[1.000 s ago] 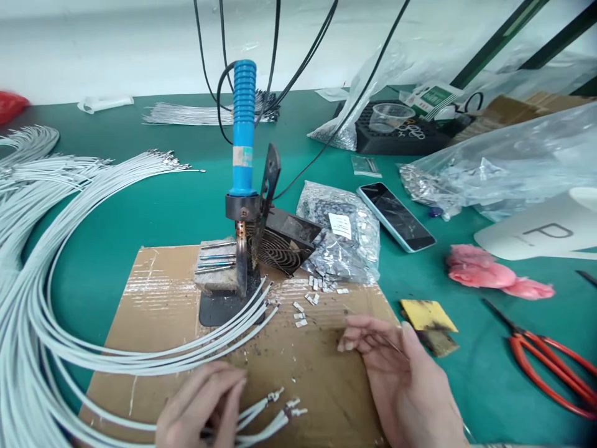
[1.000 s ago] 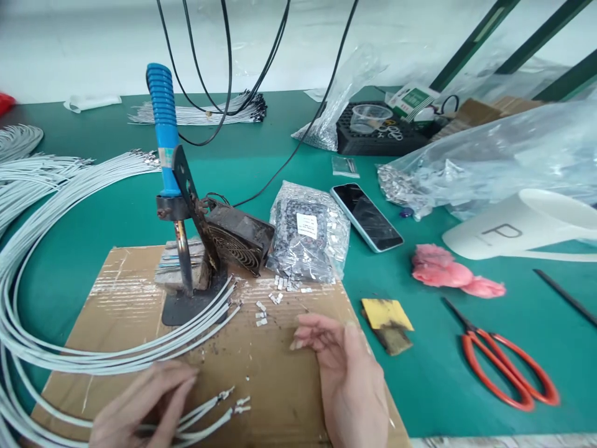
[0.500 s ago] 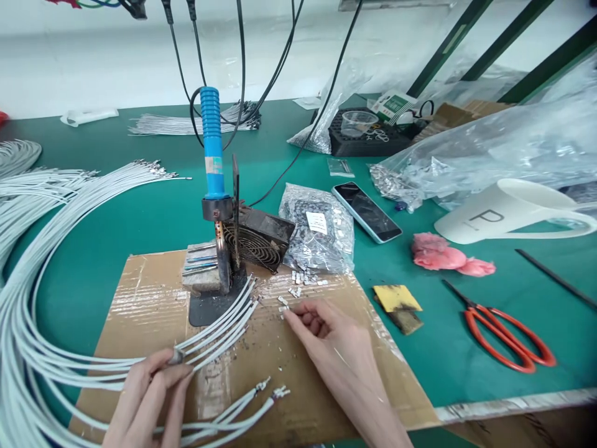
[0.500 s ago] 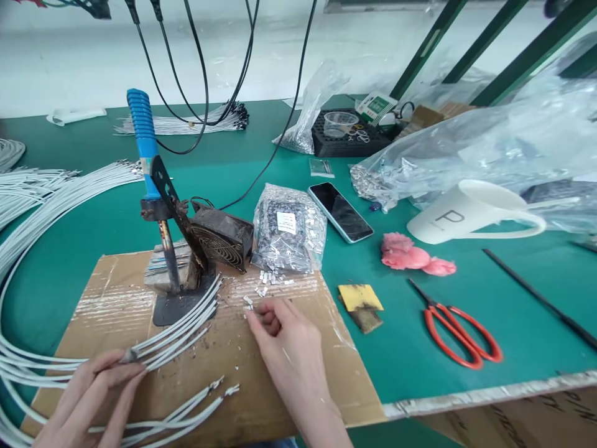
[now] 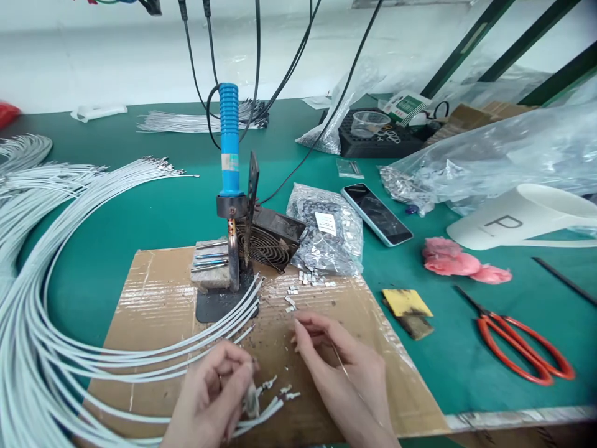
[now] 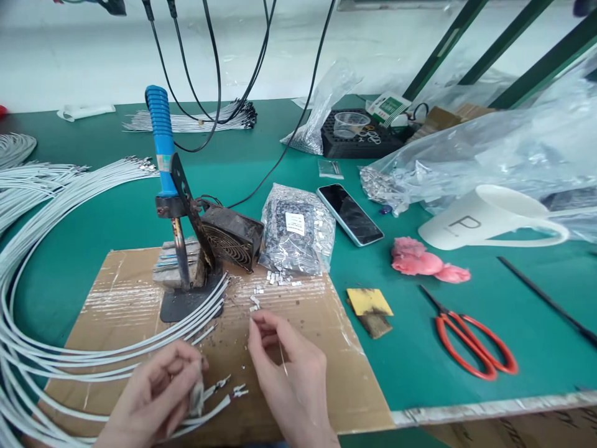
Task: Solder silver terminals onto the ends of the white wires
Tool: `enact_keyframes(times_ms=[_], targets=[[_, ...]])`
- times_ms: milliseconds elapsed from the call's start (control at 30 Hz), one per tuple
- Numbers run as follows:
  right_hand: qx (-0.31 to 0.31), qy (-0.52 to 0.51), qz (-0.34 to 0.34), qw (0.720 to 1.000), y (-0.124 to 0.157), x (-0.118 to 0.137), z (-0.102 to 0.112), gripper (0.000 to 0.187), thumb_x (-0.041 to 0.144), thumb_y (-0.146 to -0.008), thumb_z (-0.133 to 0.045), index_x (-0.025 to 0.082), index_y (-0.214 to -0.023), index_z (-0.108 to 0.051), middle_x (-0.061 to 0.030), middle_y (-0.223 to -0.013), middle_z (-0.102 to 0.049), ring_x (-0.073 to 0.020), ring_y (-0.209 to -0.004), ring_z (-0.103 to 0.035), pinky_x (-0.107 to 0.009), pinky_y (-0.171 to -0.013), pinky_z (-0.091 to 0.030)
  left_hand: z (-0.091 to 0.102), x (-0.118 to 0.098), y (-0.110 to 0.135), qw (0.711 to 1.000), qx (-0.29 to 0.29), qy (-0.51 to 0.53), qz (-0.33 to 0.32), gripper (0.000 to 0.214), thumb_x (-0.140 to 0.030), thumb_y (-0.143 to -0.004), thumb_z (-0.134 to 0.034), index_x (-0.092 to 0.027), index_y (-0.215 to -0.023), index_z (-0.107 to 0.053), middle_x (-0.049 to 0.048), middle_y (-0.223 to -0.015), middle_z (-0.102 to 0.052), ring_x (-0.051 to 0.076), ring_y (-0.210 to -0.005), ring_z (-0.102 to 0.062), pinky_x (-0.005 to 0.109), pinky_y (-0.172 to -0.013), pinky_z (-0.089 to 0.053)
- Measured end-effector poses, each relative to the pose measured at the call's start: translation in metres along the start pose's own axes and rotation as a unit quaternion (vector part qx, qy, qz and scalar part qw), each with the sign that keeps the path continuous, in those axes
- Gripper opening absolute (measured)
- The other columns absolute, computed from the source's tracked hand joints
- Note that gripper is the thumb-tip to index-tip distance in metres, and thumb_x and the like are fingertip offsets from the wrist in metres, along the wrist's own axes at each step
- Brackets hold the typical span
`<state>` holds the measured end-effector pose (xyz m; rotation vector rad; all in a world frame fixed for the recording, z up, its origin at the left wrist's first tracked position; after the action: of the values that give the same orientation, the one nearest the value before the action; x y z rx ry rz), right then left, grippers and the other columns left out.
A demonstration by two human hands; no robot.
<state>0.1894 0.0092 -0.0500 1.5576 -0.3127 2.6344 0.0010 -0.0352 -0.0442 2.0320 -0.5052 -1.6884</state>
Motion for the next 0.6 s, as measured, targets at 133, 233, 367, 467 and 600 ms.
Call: enact_keyframes(times_ms=[133, 233, 367, 467, 600], targets=[[0.013, -0.079, -0.033, 0.996, 0.003, 0.013, 0.0, 0.016, 0.036, -0.089, -0.073, 0.023, -0.087, -0.082, -0.0015, -0.07, -0.074, -0.0168, -0.059, -0.068, -0.024, -0.056, -0.058, 0.002, -0.012, -0.005, 0.999, -0.015, 0.051, -0.003, 0.045, -0.057, -0.076, -0.083, -0.015, -0.085, -0.07, -0.006, -0.061, -0.056, 0.0, -0.04, -0.028, 0.015, -0.041, -0.015], [0.044, -0.167, -0.099, 0.98, 0.004, 0.022, -0.008, 0.015, 0.037, -0.084, -0.078, 0.024, -0.086, -0.084, -0.0004, -0.063, -0.07, -0.0161, -0.055, -0.064, -0.022, -0.05, -0.053, 0.007, -0.011, -0.002, 1.0, 0.004, 0.028, -0.002, 0.046, -0.06, -0.08, -0.078, -0.016, -0.089, -0.068, -0.0054, -0.057, -0.057, 0.002, -0.038, -0.033, 0.015, -0.038, -0.017], [0.102, -0.213, -0.12, 0.964, 0.006, 0.034, -0.02, 0.017, 0.036, -0.082, -0.079, 0.022, -0.073, -0.08, -0.0009, -0.06, -0.068, -0.0157, -0.057, -0.061, -0.02, -0.046, -0.046, 0.01, -0.012, 0.0, 1.0, 0.023, -0.015, 0.013, 0.05, -0.067, -0.082, -0.072, -0.018, -0.08, -0.062, -0.0084, -0.044, -0.047, 0.003, -0.038, -0.029, 0.014, -0.038, -0.02], [0.15, -0.229, -0.119, 0.954, 0.007, 0.04, -0.025, 0.017, 0.033, -0.084, -0.076, 0.022, -0.072, -0.08, -0.0001, -0.06, -0.067, -0.0133, -0.054, -0.055, -0.019, -0.046, -0.043, 0.01, -0.016, 0.001, 0.999, 0.024, -0.016, 0.021, 0.052, -0.069, -0.081, -0.072, -0.019, -0.078, -0.059, -0.0086, -0.044, -0.048, 0.004, -0.039, -0.028, 0.014, -0.039, -0.021], [0.194, -0.236, -0.109, 0.946, 0.009, 0.045, -0.026, 0.013, 0.026, -0.087, -0.074, 0.026, -0.081, -0.086, -0.0002, -0.066, -0.067, -0.0135, -0.059, -0.056, -0.02, -0.051, -0.042, 0.009, -0.018, 0.002, 0.999, 0.029, -0.014, 0.019, 0.052, -0.069, -0.081, -0.071, -0.02, -0.077, -0.058, -0.0094, -0.044, -0.046, 0.005, -0.04, -0.027, 0.015, -0.039, -0.022]])
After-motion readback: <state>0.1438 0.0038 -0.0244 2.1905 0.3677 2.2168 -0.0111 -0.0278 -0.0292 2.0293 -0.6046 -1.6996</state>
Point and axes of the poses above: each hand's wrist, its own y-axis away from the middle knuckle, its own z-axis out of the back of the hand, x = y × z, the point moved 3 cm from there along -y, towards the middle knuckle
